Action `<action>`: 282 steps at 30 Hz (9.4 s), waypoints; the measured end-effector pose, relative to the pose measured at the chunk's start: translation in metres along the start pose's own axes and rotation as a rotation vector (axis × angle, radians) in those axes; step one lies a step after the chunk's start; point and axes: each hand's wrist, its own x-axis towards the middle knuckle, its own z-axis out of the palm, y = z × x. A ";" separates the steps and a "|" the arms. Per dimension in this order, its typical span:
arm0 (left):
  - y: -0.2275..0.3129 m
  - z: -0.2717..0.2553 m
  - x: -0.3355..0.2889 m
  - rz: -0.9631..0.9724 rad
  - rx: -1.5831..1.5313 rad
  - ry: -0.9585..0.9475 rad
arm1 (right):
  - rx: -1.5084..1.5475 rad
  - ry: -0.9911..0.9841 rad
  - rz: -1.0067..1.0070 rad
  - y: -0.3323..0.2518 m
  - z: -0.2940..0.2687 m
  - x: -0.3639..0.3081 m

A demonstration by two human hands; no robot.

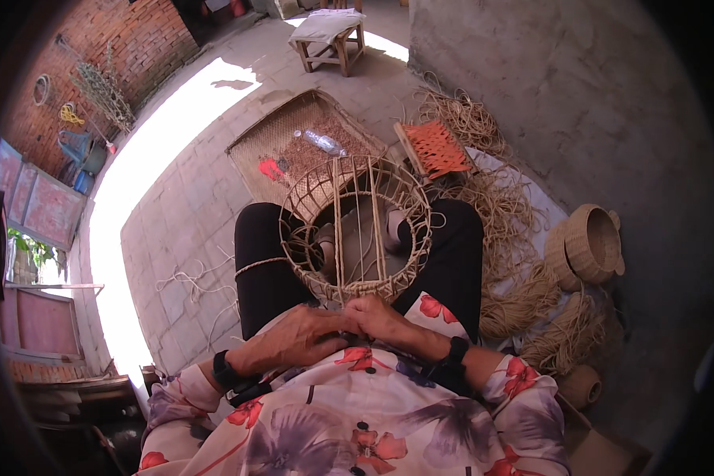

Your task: Weaving thin strips of bamboo or wicker into a circular frame to create a basket or furniture component.

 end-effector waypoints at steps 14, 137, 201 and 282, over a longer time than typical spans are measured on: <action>-0.043 -0.011 0.017 -0.165 0.426 0.287 | -0.283 0.005 -0.030 0.001 0.003 0.007; -0.046 -0.013 0.024 -0.131 0.481 0.252 | -0.092 -0.515 -0.776 -0.131 -0.054 -0.126; -0.064 0.001 0.028 0.176 0.777 0.397 | -0.455 -0.265 0.187 -0.085 -0.054 0.057; -0.016 0.007 0.090 0.045 0.659 0.144 | 0.483 0.261 -0.287 -0.023 -0.086 -0.059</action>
